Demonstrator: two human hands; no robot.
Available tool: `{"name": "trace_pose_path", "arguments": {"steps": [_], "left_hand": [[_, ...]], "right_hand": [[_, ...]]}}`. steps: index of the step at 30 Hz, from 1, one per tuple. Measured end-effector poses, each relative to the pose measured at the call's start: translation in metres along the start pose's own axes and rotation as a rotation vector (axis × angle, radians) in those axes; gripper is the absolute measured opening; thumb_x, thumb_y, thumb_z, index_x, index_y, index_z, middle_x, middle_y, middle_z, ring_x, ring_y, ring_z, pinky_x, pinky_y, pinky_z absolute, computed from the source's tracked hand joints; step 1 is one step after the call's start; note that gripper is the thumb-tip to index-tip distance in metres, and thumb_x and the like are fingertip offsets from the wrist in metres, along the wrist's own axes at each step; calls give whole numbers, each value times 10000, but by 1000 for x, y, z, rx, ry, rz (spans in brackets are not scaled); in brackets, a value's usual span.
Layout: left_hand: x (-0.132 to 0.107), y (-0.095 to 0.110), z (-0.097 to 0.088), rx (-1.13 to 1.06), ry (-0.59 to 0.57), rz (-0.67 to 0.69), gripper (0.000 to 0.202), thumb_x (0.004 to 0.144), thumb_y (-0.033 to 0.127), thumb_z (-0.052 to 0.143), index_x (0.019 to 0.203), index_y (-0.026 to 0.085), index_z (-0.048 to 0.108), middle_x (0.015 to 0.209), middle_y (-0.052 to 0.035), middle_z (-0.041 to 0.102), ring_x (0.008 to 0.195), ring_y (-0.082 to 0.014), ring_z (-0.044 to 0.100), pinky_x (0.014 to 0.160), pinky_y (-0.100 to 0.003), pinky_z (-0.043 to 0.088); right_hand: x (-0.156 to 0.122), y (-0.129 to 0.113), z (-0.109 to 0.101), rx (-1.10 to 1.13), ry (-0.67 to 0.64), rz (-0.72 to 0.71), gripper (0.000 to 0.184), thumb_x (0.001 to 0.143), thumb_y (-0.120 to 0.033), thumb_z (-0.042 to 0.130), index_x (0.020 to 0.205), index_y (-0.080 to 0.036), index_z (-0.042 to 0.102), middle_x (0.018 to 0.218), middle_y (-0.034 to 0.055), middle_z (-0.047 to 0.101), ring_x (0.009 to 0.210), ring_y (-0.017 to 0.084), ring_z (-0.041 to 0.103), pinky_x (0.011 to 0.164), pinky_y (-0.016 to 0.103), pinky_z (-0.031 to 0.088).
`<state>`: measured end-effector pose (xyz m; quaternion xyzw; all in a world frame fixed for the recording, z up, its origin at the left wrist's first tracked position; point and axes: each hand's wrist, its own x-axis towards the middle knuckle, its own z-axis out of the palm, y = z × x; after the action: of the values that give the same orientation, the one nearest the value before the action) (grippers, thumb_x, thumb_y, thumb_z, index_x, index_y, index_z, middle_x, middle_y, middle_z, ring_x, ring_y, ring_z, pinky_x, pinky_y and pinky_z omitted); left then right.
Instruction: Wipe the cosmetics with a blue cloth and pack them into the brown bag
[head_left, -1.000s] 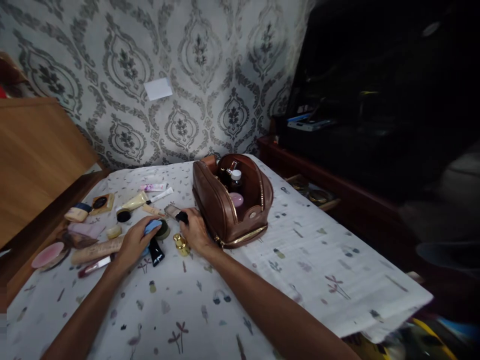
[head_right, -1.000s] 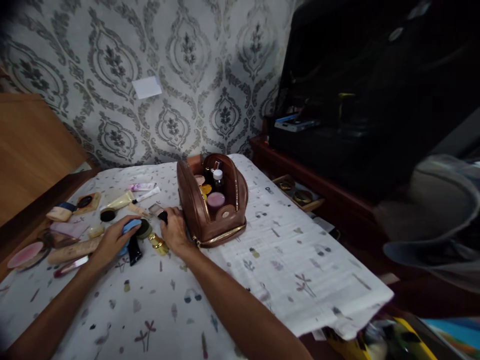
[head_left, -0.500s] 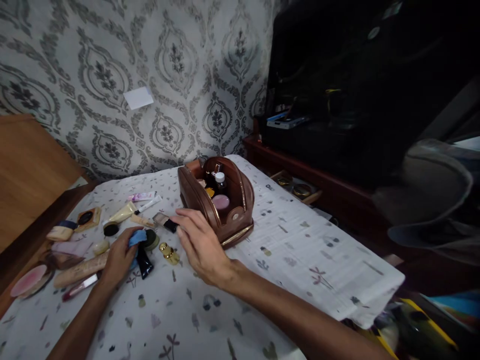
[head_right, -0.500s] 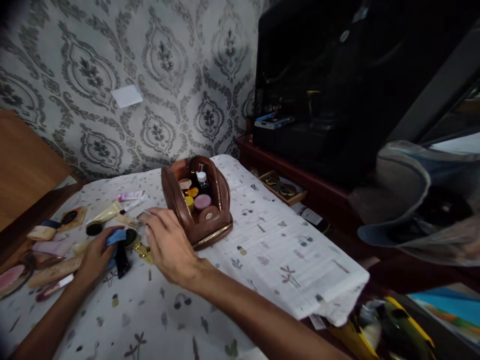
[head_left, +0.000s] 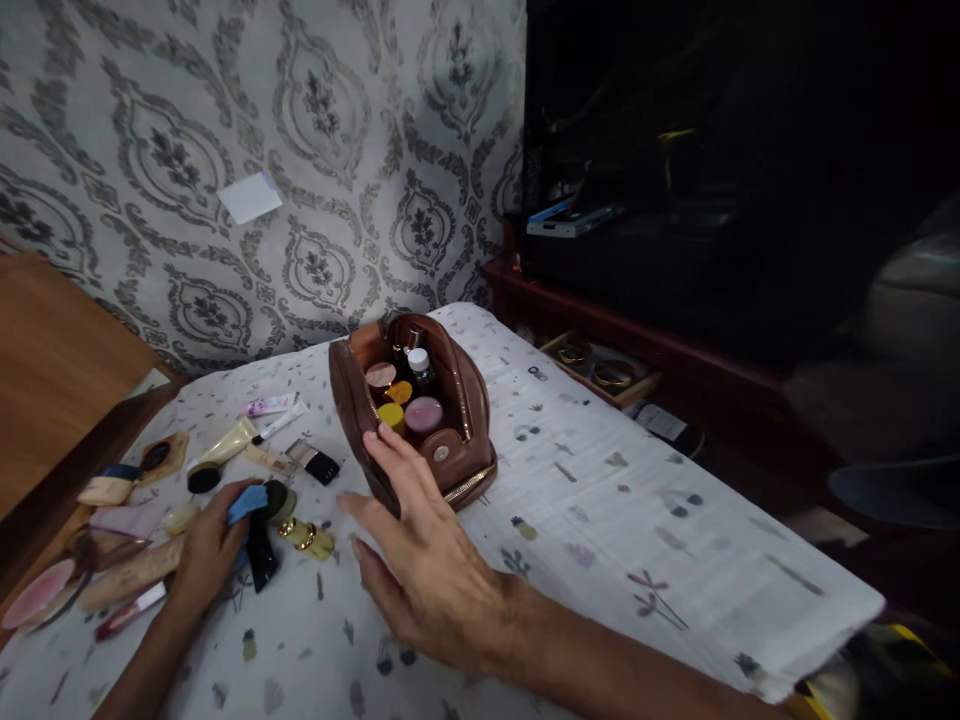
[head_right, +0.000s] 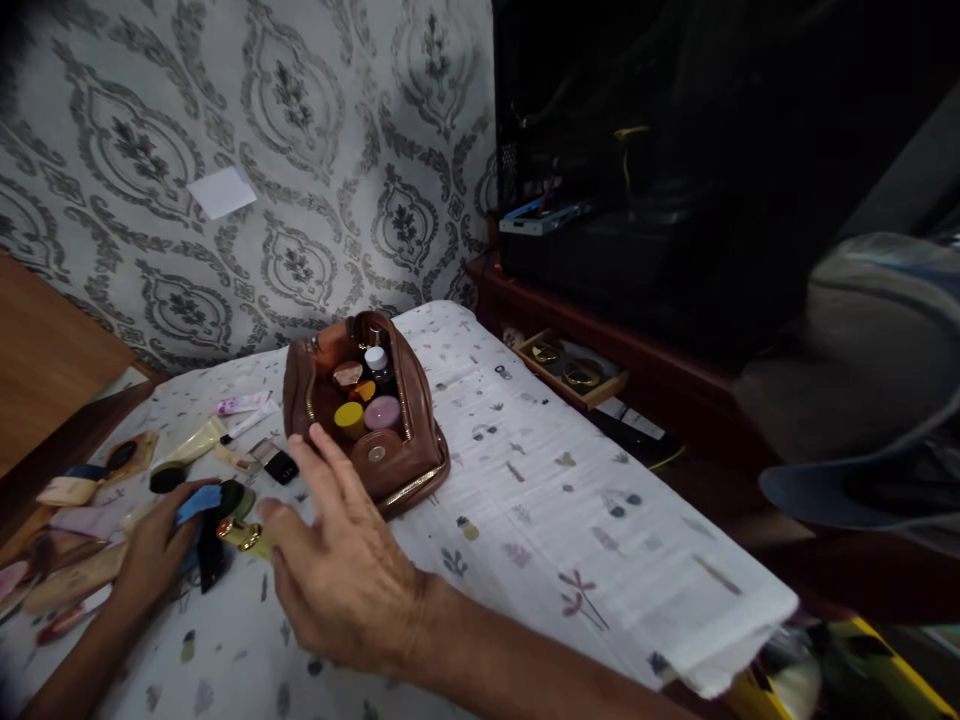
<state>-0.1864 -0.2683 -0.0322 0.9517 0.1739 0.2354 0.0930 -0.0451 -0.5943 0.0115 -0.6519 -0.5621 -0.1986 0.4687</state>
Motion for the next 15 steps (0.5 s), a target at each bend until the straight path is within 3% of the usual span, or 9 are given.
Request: {"name": "trace_pose_path", "arguments": {"steps": [4, 11, 15], "left_hand": [[-1, -2, 0, 50, -6, -19, 386, 851, 382, 423, 1114, 199, 638, 1058, -90, 759, 934, -301, 720, 824, -401, 582], [-1, 1, -1, 92, -7, -20, 387, 849, 400, 416, 1112, 221, 637, 1050, -78, 759, 926, -299, 717, 823, -403, 575], [-1, 5, -1, 98, -10, -24, 386, 864, 407, 405, 1101, 209, 636, 1038, -85, 756, 906, -301, 711, 813, -404, 569]], "right_hand": [[-5, 7, -3, 10, -24, -113, 320, 893, -102, 500, 1201, -106, 587, 1372, 256, 575, 1503, 326, 286, 1181, 598, 361], [-8, 12, 1, 22, -64, -184, 332, 849, -77, 523, 1155, -44, 647, 1112, 230, 703, 1482, 371, 321, 1237, 612, 240], [-9, 12, 3, 37, -90, -176, 334, 859, -77, 500, 1158, -46, 646, 1157, 245, 696, 1477, 373, 330, 1214, 658, 236]]}}
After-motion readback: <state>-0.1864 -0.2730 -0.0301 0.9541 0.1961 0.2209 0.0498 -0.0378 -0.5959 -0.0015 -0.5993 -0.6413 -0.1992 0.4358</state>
